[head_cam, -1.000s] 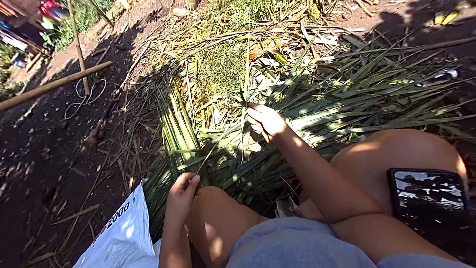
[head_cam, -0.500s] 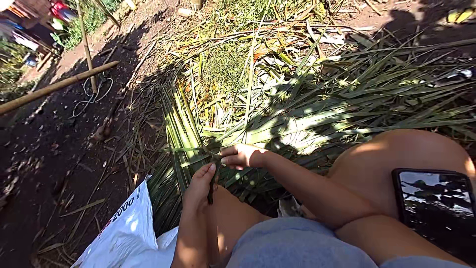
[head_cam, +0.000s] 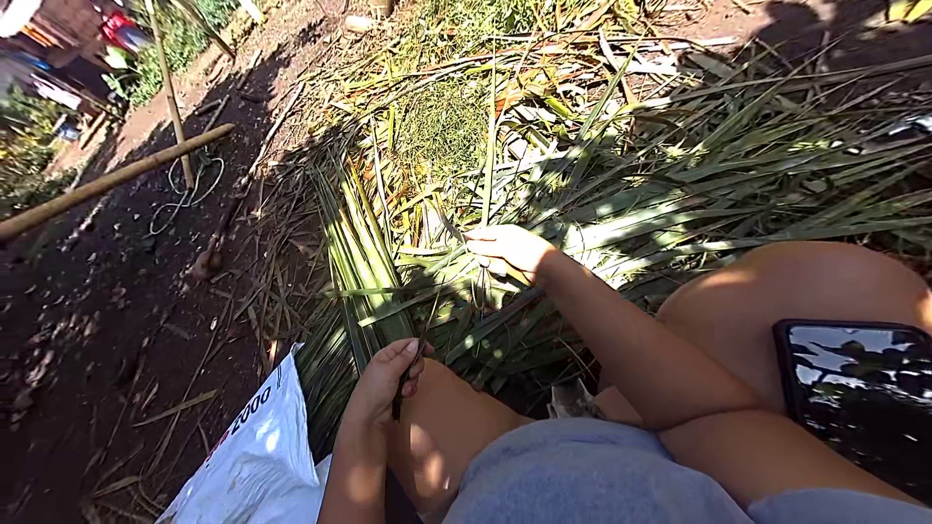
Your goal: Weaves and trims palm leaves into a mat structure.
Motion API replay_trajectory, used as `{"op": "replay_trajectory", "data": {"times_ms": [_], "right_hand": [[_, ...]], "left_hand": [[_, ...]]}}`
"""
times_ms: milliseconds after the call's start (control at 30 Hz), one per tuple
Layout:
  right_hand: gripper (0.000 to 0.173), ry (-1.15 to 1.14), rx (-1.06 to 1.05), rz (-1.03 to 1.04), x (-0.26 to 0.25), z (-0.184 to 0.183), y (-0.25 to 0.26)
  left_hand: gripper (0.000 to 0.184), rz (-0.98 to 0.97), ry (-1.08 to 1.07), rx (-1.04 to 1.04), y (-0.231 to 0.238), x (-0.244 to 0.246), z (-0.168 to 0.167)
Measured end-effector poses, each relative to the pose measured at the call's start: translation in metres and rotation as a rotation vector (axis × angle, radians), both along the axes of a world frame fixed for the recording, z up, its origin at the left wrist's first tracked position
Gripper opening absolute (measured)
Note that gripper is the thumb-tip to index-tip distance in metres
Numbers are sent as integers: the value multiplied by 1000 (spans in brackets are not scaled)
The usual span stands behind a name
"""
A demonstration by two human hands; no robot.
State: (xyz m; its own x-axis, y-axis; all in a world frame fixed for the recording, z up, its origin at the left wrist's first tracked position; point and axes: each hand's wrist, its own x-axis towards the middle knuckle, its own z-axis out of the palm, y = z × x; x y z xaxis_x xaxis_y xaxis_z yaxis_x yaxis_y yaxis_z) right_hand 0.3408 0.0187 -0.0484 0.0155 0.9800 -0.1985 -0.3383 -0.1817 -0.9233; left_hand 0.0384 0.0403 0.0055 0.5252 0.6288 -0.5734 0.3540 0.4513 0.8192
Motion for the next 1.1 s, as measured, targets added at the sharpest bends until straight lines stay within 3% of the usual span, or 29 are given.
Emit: {"op": "replay_trajectory", "data": {"times_ms": [133, 233, 333, 400, 533, 700, 800, 967, 1100], "right_hand": [[27, 204, 68, -254, 38, -1, -9], [25, 161, 96, -273, 38, 0, -12], [22, 72, 90, -283, 12, -6, -5], [24, 30, 34, -259, -5, 8, -1], [27, -45, -12, -265, -48, 13, 0], [25, 1, -3, 64, -68, 6, -2], [29, -18, 5, 96, -64, -3, -3], [19, -54, -17, 35, -46, -10, 3], [37, 54, -77, -118, -32, -20, 6]], "left_hand": [[27, -118, 60, 28, 1, -30, 1], [27, -188, 128, 102, 12, -55, -1], [31, -254, 366, 313, 25, -61, 3], [30, -263, 510, 465, 26, -44, 9], [26, -92, 544, 760, 2, 28, 10], [30, -36, 549, 1115, -13, 70, -20], [29, -84, 555, 1093, -10, 66, -23], [29, -164, 543, 963, -3, 44, -15], [28, -175, 601, 1002, 6, 11, -10]]}}
